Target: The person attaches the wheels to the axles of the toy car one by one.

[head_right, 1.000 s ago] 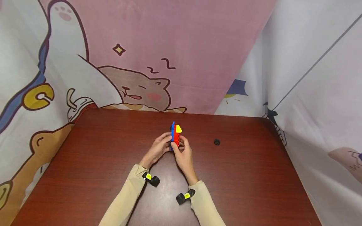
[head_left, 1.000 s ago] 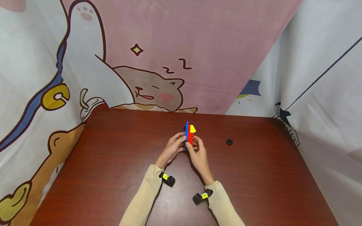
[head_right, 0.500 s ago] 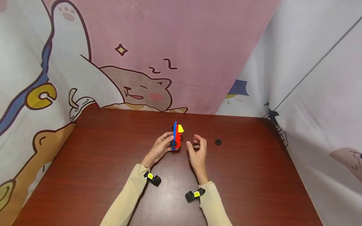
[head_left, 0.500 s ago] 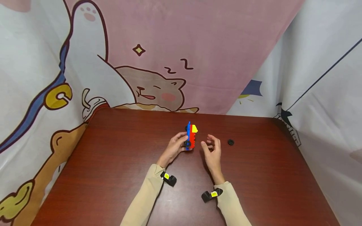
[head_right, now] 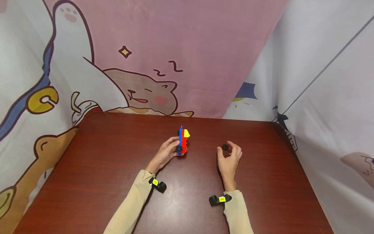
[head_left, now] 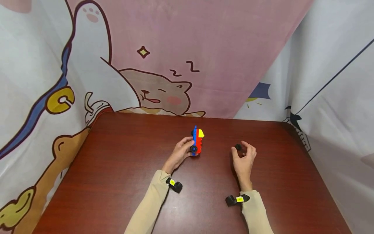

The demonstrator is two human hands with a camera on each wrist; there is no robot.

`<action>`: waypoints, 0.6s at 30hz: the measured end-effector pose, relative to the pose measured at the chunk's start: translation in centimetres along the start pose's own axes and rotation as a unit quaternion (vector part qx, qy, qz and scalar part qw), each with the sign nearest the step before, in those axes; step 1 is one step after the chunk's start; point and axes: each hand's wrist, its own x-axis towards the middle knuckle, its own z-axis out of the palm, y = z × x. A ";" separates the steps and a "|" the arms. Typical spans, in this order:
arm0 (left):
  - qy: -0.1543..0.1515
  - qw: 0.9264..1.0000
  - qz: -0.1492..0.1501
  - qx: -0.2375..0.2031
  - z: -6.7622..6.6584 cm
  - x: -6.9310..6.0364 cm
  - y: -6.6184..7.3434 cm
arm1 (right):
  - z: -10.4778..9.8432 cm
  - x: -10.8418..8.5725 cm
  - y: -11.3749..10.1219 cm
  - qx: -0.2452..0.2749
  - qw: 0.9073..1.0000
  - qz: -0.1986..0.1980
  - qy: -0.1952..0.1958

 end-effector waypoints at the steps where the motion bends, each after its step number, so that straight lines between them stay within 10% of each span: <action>1: -0.001 1.000 0.000 -0.001 0.0 0.0 0.0 | -0.3 0.2 0.2 -0.013 1.000 0.008 0.007; 18: 0.001 1.000 0.004 0.000 0.1 0.0 -0.1 | -0.8 1.2 1.0 -0.180 0.981 0.039 -0.059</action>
